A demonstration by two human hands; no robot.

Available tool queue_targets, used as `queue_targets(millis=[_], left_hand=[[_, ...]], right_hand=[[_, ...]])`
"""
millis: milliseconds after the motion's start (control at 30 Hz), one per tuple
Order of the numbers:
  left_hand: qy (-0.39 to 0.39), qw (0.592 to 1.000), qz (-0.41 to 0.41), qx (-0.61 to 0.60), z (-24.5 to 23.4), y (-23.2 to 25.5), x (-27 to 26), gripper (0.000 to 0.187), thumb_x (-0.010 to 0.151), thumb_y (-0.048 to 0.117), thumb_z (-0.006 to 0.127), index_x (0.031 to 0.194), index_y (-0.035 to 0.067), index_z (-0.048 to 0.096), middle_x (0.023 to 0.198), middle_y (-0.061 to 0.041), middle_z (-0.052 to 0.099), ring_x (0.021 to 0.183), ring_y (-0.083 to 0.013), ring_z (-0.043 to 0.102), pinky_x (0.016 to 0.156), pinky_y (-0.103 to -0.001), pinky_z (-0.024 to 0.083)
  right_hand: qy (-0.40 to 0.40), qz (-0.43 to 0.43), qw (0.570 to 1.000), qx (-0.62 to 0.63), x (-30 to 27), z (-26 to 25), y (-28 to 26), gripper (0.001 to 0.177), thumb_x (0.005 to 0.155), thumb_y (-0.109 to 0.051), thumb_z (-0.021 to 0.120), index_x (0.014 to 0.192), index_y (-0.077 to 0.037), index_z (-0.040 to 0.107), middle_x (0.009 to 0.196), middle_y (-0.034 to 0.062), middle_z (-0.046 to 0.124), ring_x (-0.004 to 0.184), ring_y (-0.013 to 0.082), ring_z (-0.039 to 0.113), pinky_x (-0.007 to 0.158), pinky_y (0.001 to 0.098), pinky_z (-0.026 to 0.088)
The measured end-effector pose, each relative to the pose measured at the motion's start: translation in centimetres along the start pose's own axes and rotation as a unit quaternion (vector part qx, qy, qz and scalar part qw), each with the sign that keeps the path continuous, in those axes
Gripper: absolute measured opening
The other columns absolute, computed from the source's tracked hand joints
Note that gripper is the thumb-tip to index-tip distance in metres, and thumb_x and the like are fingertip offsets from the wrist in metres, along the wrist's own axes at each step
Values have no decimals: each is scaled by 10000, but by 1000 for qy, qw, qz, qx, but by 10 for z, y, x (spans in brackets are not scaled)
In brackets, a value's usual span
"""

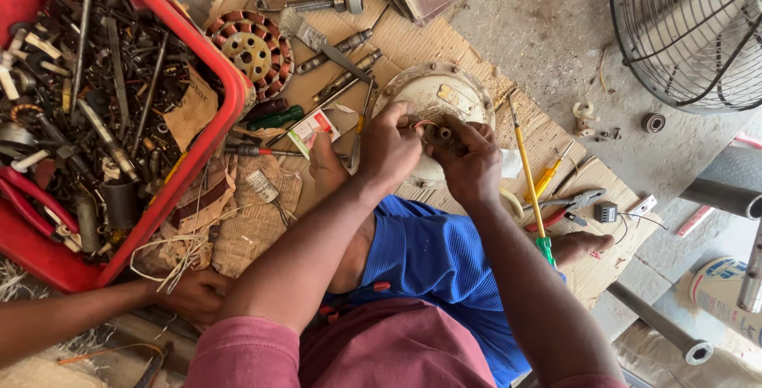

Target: The person sits on the floor and uses a screwdriver to pry and remove a small metal component from the center of a disassembled electric motor. They then use pliers to manipulate a wire or part within the motor housing.

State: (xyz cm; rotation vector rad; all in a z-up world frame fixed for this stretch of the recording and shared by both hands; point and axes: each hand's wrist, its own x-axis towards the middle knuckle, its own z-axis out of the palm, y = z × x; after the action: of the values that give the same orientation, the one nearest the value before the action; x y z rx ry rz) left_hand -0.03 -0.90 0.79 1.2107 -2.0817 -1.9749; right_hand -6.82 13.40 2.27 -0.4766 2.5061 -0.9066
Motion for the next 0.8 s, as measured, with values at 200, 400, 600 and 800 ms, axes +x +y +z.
queue_targets(millis=[200,400,600,800], left_hand=[[27,998,-27,-43,2,2,0,396,875,43,726,1262,12,651,1049,-94,772,958,-174,734,862,-309,573],[12,995,-38,-93,3,-2,-2,383,894,25,716,1269,-4,642,1040,-92,770,902,-137,734,760,-269,603],[2,982,-39,-185,9,-18,0,388,893,-19,728,1261,-29,607,1026,-104,740,885,-132,711,736,-256,592],[-1,971,-45,-237,12,-27,-1,325,891,-39,729,1207,-40,654,1042,-141,764,921,-149,729,790,-256,607]], right_hand=[[14,-44,999,5,1,-2,-6,521,756,-158,927,1223,-77,712,1099,120,672,1010,240,690,889,351,581],[30,19,998,42,-1,2,-14,535,742,-198,946,1171,-24,678,1097,131,645,950,222,704,841,347,597],[-1,38,999,1,4,-3,-19,536,742,-150,946,1183,1,682,1095,127,674,950,197,708,844,323,597],[-73,131,974,168,14,-13,-15,468,802,-2,817,1246,19,673,1114,89,770,999,151,753,894,262,625]])
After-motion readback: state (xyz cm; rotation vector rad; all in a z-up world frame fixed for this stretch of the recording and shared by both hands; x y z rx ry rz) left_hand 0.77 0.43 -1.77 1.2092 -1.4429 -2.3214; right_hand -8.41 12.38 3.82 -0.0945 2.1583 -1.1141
